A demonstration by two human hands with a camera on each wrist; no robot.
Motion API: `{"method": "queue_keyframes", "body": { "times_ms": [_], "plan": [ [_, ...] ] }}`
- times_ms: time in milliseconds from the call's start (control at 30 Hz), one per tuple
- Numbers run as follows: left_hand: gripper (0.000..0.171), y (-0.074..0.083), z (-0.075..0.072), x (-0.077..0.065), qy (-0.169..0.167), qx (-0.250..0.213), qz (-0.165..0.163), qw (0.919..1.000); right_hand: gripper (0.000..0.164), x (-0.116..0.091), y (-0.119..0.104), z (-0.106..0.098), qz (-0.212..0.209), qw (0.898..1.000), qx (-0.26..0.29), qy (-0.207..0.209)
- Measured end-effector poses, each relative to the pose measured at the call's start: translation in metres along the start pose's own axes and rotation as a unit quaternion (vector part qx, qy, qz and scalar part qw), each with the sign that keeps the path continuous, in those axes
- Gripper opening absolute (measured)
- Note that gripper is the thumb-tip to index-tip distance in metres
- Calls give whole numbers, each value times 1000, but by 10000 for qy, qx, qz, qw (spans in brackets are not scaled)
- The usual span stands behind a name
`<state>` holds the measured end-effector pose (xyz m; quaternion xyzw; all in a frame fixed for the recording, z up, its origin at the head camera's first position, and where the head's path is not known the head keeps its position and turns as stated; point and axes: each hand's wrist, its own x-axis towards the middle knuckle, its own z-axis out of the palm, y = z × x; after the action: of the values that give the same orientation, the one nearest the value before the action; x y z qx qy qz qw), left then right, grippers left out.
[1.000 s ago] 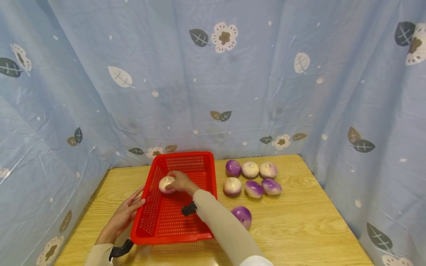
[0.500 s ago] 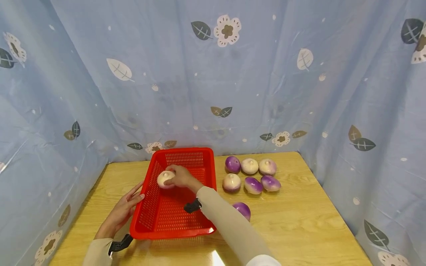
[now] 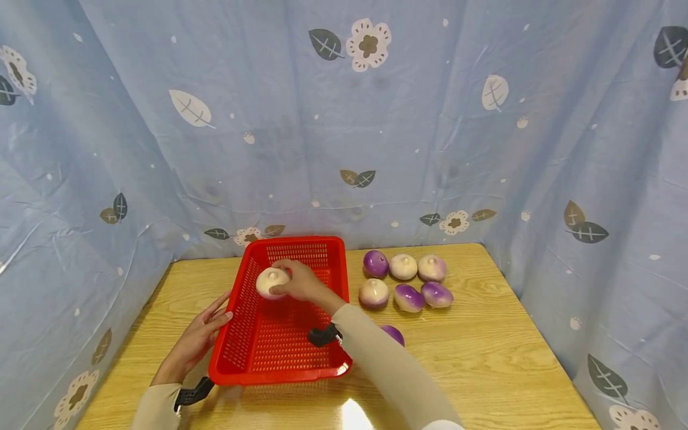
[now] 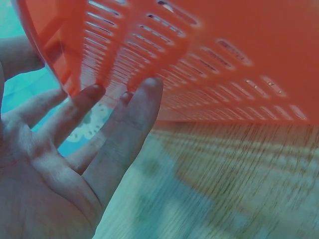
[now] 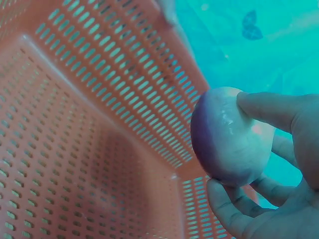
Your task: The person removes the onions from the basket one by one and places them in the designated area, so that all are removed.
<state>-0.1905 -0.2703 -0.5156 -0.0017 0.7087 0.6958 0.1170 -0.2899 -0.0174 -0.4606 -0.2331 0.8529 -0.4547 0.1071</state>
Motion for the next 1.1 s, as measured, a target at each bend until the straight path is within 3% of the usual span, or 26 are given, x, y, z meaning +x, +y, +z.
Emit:
{"method": "queue_keyframes", "body": {
  "times_ms": [600, 1100],
  "plan": [
    [62, 0, -1, 0, -9, -29, -30, 10000, 57, -32, -22, -15, -570, 9977, 364, -13],
    [61, -1, -1, -1, -37, -61, 6, 10000, 56, -60, -28, -22, -640, 9950, 756, 144]
  ]
}}
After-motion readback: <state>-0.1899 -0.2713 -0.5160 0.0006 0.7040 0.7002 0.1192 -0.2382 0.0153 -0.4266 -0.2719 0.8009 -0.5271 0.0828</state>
